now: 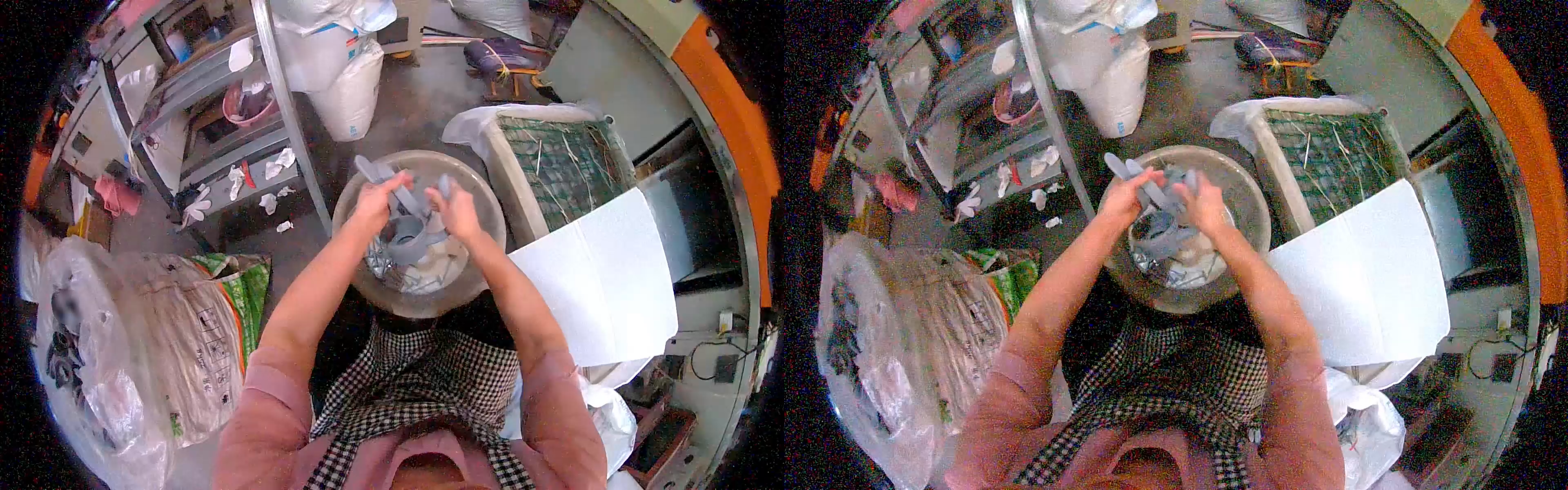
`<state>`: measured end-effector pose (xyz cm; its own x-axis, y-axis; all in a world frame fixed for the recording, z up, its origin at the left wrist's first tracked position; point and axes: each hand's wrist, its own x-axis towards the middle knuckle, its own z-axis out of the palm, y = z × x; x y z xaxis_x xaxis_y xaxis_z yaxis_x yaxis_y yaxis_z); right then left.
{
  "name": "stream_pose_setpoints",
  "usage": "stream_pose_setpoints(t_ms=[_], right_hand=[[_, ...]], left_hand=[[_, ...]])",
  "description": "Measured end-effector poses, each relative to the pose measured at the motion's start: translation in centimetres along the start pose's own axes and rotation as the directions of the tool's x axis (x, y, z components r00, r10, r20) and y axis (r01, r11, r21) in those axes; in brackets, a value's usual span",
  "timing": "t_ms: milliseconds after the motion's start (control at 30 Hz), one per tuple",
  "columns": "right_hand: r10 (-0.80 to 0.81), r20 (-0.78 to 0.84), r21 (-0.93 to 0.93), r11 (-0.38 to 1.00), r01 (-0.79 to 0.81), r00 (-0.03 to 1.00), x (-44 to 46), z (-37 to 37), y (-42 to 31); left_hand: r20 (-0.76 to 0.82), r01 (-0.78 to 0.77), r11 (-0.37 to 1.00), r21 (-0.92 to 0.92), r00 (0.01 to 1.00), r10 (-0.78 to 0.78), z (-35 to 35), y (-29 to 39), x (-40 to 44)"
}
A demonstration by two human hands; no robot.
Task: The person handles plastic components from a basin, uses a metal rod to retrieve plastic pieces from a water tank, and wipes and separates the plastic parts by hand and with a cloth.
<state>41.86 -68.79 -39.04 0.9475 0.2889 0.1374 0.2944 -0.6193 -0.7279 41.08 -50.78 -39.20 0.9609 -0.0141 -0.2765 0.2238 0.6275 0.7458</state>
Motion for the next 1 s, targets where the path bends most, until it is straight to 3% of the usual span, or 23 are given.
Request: stream_pose_setpoints(t_ms=[33,100,133,167,200,233,300,333,367,433,467,500,533,633,733,800,833,867,900,967,1000], right_hand=[[0.161,-0.011,0.054,0.986,-0.160,0.987,-0.1,-0.9,0.0],[0.317,-0.021,0.115,0.943,-0.313,0.948,-0.2,-1.7,-0.2],[0.303,-0.056,0.088,0.951,-0.298,0.951,-0.4,-1.7,-0.1],[0.288,-0.091,0.060,0.957,-0.284,0.953,-0.4,-1.6,0.0],[0.259,0.037,0.210,0.942,-0.261,0.965,-0.2,-1.0,0.6],[0.264,0.028,0.213,0.941,-0.264,0.964,-0.2,0.0,1.1],[0.202,0.095,0.439,0.870,-0.223,0.975,-0.1,2.2,1.6],[0.091,0.095,0.474,0.872,-0.125,0.991,-0.8,0.8,-1.3],[0.091,0.095,0.472,0.872,-0.126,0.991,-0.8,0.9,-1.6],[0.073,0.089,0.547,0.830,-0.110,0.993,-0.7,1.1,-2.0],[0.075,0.092,0.548,0.829,-0.113,0.993,-0.8,1.2,-2.3],[-0.010,0.036,0.455,0.891,-0.008,0.999,-1.2,1.3,-2.6],[-0.100,-0.010,0.350,0.932,0.097,0.995,-1.5,1.5,-3.0],[-0.096,-0.043,0.386,0.916,0.105,0.994,-1.8,2.3,-3.6],[-0.097,-0.129,0.425,0.894,0.144,0.987,-1.4,2.5,-3.3],[-0.097,-0.202,0.478,0.859,0.184,0.975,-0.9,1.7,-3.2],[-0.019,-0.253,0.611,0.772,0.175,0.967,-0.6,0.0,-3.4],[0.068,-0.290,0.727,0.665,0.173,0.955,-0.4,-1.6,-3.1],[-0.026,-0.433,0.405,0.887,0.220,0.901,0.2,-3.6,-1.3],[0.014,-0.406,0.318,0.940,0.127,0.914,0.6,-5.7,2.5],[0.038,-0.226,0.424,0.903,0.064,0.973,0.1,-6.3,2.7]], left_hand=[[0.008,0.000,1.000,0.003,1.000,0.000,-0.4,-0.2,-0.2],[0.054,-0.092,0.981,0.170,0.995,0.084,-0.4,0.0,-0.7],[-0.004,-0.150,0.943,0.298,0.987,0.159,0.2,0.0,-1.3],[0.003,-0.148,0.942,0.303,0.988,0.154,0.7,0.0,-1.8],[-0.001,-0.128,0.910,0.395,0.990,0.140,1.2,0.0,-1.9],[-0.007,-0.107,0.869,0.483,0.992,0.126,1.6,-0.1,-2.0],[-0.007,-0.156,0.851,0.502,0.983,0.184,2.8,-1.4,-2.2],[-0.015,-0.203,0.830,0.519,0.969,0.246,3.2,-2.2,-2.1],[-0.023,-0.248,0.808,0.535,0.951,0.307,3.3,-2.7,-2.0],[-0.025,-0.203,0.802,0.562,0.965,0.262,2.1,-3.8,-0.3],[-0.066,-0.236,0.747,0.622,0.934,0.351,1.3,-4.8,1.0],[-0.099,-0.260,0.685,0.680,0.893,0.438,1.4,-4.8,1.2],[-0.100,-0.258,0.685,0.681,0.894,0.437,1.2,-4.9,1.1],[-0.177,-0.187,0.697,0.692,0.892,0.415,1.5,-4.5,0.5],[-0.189,-0.153,0.737,0.658,0.915,0.358,2.6,-3.1,-0.9],[-0.098,-0.240,0.799,0.551,0.932,0.348,4.0,-1.3,-1.8],[-0.096,-0.239,0.799,0.552,0.934,0.345,3.7,-0.7,-1.5],[-0.184,-0.131,0.915,0.381,0.959,0.214,2.9,0.3,-1.2],[-0.246,-0.019,0.982,0.188,0.967,0.066,2.2,1.2,-1.1],[-0.110,0.015,1.000,-0.008,0.994,-0.015,1.2,3.4,-1.4],[-0.097,0.091,0.994,-0.064,0.990,-0.097,1.3,4.1,-1.8]])
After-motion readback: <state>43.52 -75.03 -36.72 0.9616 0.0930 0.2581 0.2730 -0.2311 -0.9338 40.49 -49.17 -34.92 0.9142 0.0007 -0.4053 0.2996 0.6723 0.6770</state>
